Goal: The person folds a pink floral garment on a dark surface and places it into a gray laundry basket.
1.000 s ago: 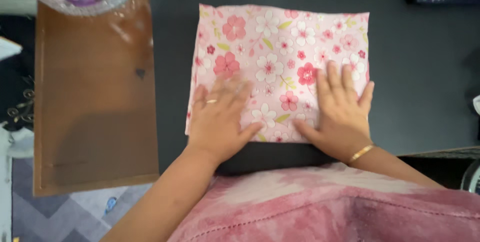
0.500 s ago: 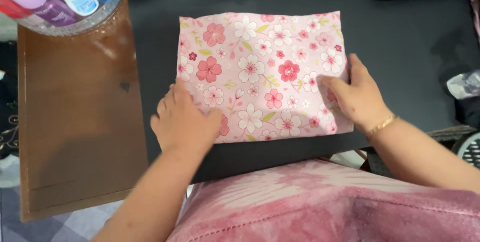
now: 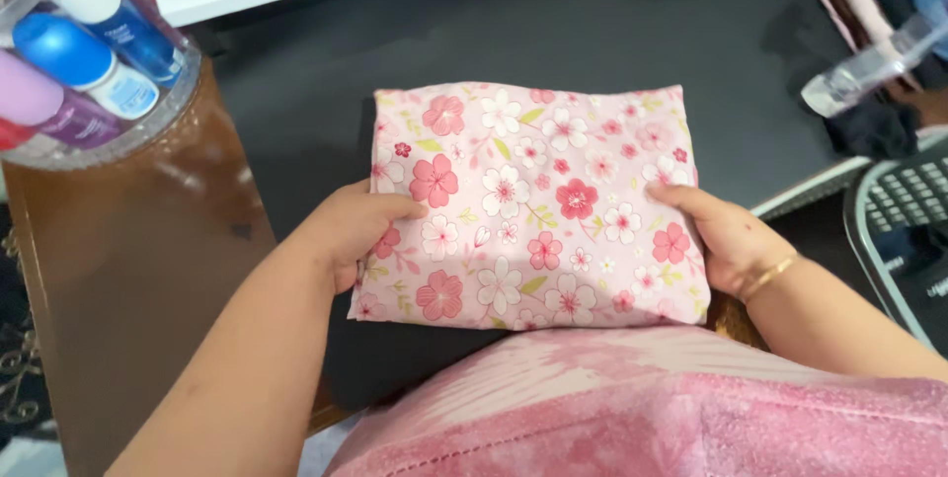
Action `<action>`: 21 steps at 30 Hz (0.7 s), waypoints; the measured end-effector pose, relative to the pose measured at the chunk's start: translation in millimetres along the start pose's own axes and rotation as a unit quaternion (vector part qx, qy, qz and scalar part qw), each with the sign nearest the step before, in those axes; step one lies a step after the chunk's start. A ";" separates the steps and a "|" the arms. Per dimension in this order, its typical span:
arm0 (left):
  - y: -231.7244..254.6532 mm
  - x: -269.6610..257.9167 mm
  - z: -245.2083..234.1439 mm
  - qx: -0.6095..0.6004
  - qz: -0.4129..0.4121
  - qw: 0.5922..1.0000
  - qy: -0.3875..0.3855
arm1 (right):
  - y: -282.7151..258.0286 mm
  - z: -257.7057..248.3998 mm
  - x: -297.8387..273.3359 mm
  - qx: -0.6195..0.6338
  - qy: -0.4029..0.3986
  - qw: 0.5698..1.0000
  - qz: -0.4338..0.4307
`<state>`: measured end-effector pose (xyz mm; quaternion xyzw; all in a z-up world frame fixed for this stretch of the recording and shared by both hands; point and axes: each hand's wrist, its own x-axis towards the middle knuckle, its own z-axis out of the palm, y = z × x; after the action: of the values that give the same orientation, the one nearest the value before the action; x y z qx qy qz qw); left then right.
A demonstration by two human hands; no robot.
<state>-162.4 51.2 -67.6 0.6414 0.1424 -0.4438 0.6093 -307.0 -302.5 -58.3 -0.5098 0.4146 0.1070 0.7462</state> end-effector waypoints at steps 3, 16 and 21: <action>-3.7 4.3 -4.6 -0.036 -0.007 0.999 -0.039 | 15.1 2.1 -16.8 0.036 0.050 0.998 -0.026; -3.8 -19.1 13.5 0.020 0.082 0.996 0.020 | 40.5 5.5 -39.3 0.030 0.013 0.990 -0.139; -4.4 -15.3 44.5 0.056 0.168 0.984 0.025 | 43.5 -35.5 -43.2 0.060 0.014 0.993 -0.103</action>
<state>-191.8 17.2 -53.0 0.6998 0.0228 -0.3264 0.6349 -377.8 -301.4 -60.9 -0.5054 0.3762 -0.0030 0.7766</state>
